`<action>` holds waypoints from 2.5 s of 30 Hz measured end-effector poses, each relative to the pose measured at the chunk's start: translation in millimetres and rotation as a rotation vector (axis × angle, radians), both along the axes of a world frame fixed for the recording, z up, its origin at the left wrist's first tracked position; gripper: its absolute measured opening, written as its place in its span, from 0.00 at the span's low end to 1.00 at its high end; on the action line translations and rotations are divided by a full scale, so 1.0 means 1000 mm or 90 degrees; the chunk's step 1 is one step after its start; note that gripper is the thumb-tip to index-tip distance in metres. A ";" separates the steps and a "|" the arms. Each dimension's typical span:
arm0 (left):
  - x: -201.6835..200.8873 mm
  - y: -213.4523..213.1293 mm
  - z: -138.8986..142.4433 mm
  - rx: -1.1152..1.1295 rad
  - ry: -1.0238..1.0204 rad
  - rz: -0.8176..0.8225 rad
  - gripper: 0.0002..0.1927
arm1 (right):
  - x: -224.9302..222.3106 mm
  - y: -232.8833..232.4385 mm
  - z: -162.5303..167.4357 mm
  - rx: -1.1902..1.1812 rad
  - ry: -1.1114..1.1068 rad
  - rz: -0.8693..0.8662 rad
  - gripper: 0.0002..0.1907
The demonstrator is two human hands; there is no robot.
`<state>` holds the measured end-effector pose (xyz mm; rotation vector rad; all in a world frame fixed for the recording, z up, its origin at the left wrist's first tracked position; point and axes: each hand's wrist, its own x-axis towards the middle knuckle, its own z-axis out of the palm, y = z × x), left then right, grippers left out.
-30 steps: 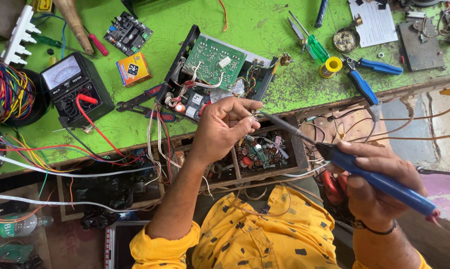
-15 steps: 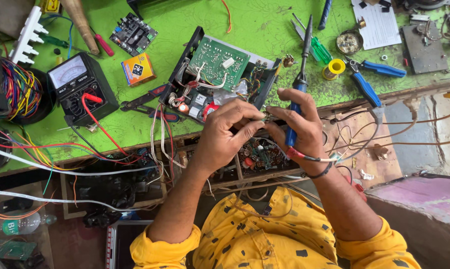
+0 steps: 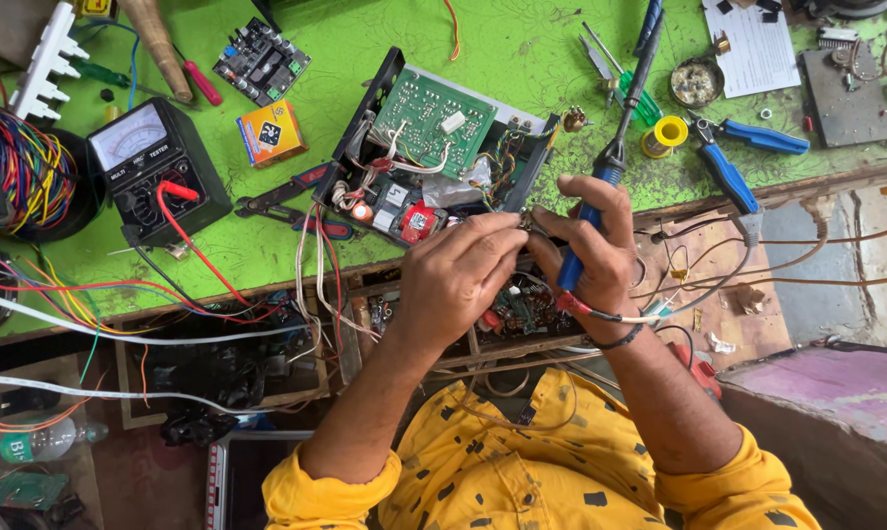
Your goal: The person uses a soldering iron to attach a small cylindrical component to a circuit board. They repeatedly heat the joint, apply solder, and inspect the connection while holding the component with their left hand.
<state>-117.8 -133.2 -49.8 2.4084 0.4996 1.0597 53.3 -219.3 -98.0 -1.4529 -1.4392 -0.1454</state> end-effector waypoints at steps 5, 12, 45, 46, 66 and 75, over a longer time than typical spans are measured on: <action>0.000 0.000 -0.004 0.001 -0.012 0.007 0.14 | 0.000 0.003 0.001 0.013 -0.027 -0.012 0.18; 0.002 0.001 -0.008 0.009 -0.001 0.024 0.15 | 0.003 0.004 0.003 0.001 -0.011 0.017 0.18; 0.009 -0.002 0.002 0.048 0.039 0.141 0.15 | -0.004 0.009 0.001 -0.037 0.046 -0.027 0.17; 0.008 -0.002 0.002 0.070 0.044 0.137 0.14 | -0.004 0.009 0.001 -0.038 0.041 -0.027 0.17; 0.011 -0.002 0.008 -0.018 0.024 0.118 0.09 | 0.001 0.014 -0.002 -0.019 0.061 0.011 0.20; 0.007 0.003 0.017 -0.281 -0.012 -0.005 0.08 | 0.008 0.003 0.010 -0.028 0.026 0.020 0.21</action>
